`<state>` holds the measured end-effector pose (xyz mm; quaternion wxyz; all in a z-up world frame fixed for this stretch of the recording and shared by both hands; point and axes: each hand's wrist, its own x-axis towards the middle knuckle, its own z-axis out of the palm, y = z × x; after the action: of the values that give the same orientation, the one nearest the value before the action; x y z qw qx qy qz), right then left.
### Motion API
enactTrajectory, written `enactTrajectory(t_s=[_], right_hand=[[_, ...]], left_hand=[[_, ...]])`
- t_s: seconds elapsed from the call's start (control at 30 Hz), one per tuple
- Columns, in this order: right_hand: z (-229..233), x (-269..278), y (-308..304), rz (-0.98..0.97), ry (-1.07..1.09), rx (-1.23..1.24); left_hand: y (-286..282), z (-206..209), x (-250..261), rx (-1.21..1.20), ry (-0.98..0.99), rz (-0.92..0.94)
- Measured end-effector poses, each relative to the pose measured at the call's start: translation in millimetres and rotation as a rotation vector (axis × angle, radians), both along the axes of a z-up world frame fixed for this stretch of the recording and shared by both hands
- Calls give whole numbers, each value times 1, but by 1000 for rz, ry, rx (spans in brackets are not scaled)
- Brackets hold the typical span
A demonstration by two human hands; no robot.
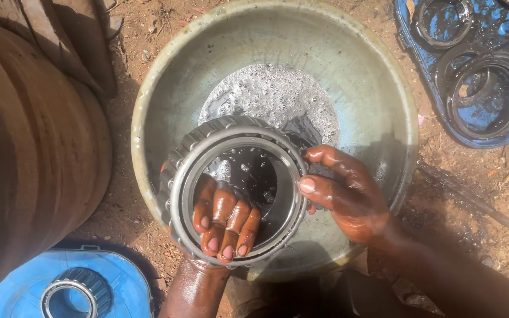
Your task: Cleaning a large automotive bearing in a basin of solvent using a scrubbing pad.
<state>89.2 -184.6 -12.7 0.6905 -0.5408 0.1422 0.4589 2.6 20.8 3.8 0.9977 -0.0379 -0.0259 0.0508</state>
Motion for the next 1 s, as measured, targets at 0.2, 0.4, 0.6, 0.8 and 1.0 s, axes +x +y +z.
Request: enactTrajectory(t_s=[0.2,0.4,0.6,0.8,1.0], right_hand=[[33,7,9,-41,29,218],[13,-18,13,-140,223,124],[-9,-30,2,-317,229,17],[-13,-26,-14,-7,52,-271],[-31,-9,-24,36,-970,-42]], left_hand=[[-1,-24,-13,-35,-33,-25],[0,14,-5,-27,158,-179],[-11,50,34,279,910,-267],[-23,21,15,253,1303,-188],[-17,11,0,293,1169,-72]])
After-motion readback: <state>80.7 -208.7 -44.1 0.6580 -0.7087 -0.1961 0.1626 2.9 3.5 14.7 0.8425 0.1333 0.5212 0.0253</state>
